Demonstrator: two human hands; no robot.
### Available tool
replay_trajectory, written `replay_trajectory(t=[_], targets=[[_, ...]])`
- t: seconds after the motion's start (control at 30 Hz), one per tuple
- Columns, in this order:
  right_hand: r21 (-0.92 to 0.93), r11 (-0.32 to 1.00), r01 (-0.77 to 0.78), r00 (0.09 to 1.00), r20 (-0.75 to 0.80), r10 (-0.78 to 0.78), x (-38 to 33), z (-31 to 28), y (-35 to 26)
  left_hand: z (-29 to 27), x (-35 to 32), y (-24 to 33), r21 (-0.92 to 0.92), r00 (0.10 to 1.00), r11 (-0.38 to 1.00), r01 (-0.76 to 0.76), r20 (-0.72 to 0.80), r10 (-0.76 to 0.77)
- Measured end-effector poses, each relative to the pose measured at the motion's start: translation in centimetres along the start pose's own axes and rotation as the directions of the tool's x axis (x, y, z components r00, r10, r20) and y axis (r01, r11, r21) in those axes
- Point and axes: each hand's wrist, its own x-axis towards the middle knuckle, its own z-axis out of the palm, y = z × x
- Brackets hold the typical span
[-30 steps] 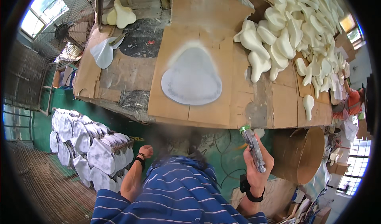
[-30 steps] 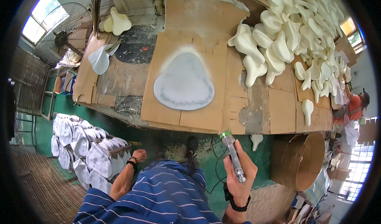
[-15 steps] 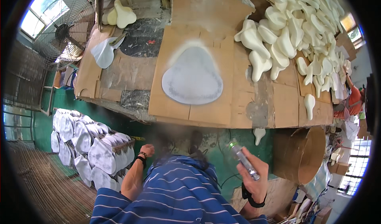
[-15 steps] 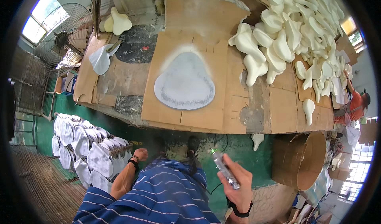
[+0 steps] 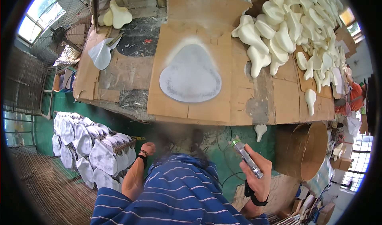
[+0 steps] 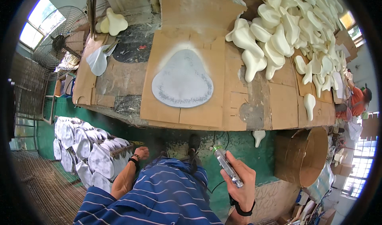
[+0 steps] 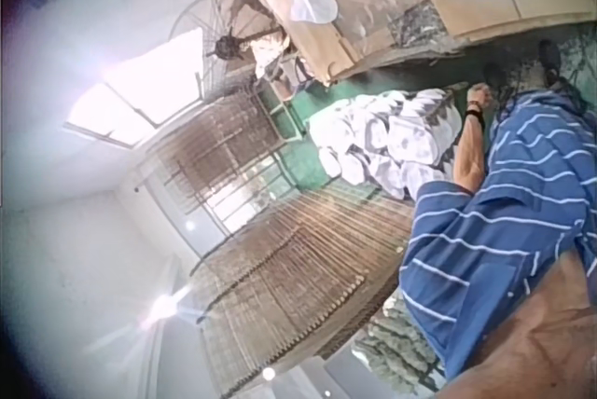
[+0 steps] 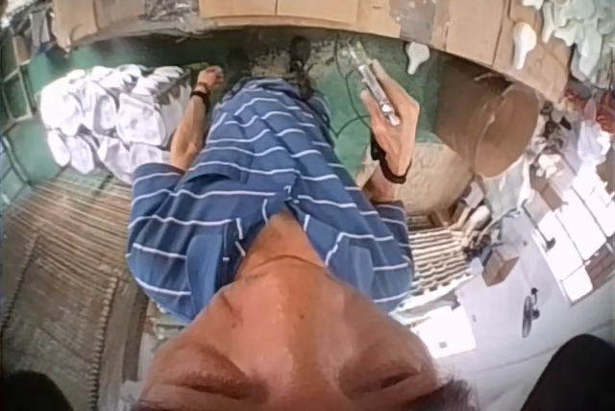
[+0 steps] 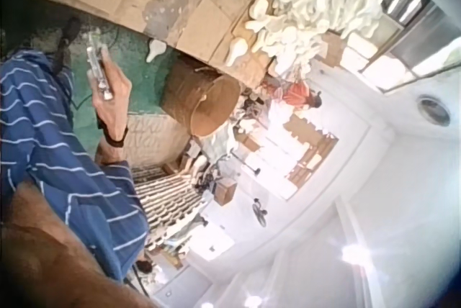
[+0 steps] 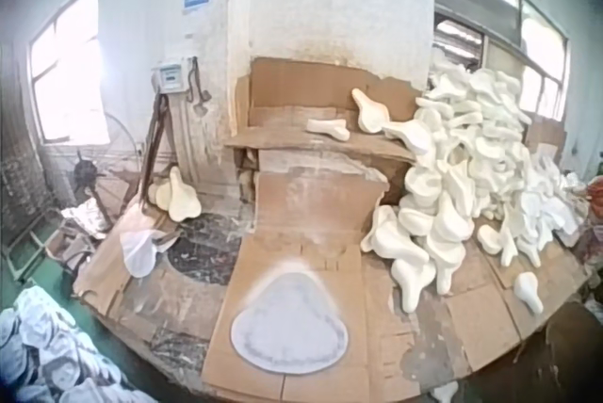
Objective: The person uses a spray gun to apply a white coating to heart-shaped plastic parts. They pick up each part from a cardboard surface, spray it, and then place it onto a metal drying rack. The process is repeated for multiple parts throughout the clip.
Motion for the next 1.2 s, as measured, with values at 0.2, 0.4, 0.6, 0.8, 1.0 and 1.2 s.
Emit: replay_trajectory(t=[0.2, 0.4, 0.6, 0.8, 1.0, 1.2], targets=[[0.02, 1.0, -0.019, 1.0, 0.011, 0.019, 0.2, 0.1, 0.3, -0.7, 1.1, -0.5, 0.013, 0.997, 1.0, 0.017, 0.076, -0.018], [0.028, 1.0, 0.01, 0.999, -0.053, -0.008, 0.5, 0.4, 0.8, 0.3, 0.9, 1.1, 0.149, 1.0, 0.989, -0.011, 0.011, 0.009], [-0.005, 1.0, 0.002, 0.989, -0.15, -0.003, 1.1, 0.0, 0.7, 0.3, 1.3, 1.2, 0.153, 0.999, 0.988, -0.011, 0.033, 0.006], [-0.041, 0.999, 0.017, 0.986, -0.163, -0.024, 0.8, -0.5, 1.1, 0.9, 1.2, 2.0, 0.152, 1.0, 0.988, -0.021, 0.026, 0.017], [-0.083, 0.994, -0.071, 0.991, -0.12, 0.061, -0.7, -1.0, 0.4, 0.8, 1.5, 1.8, 0.089, 0.998, 0.994, -0.066, 0.025, 0.064], [-0.083, 0.992, -0.091, 0.995, -0.052, 0.087, -1.5, 0.9, 0.1, 2.3, 1.3, 5.2, 0.041, 0.945, 0.944, -0.327, 0.021, 0.327]])
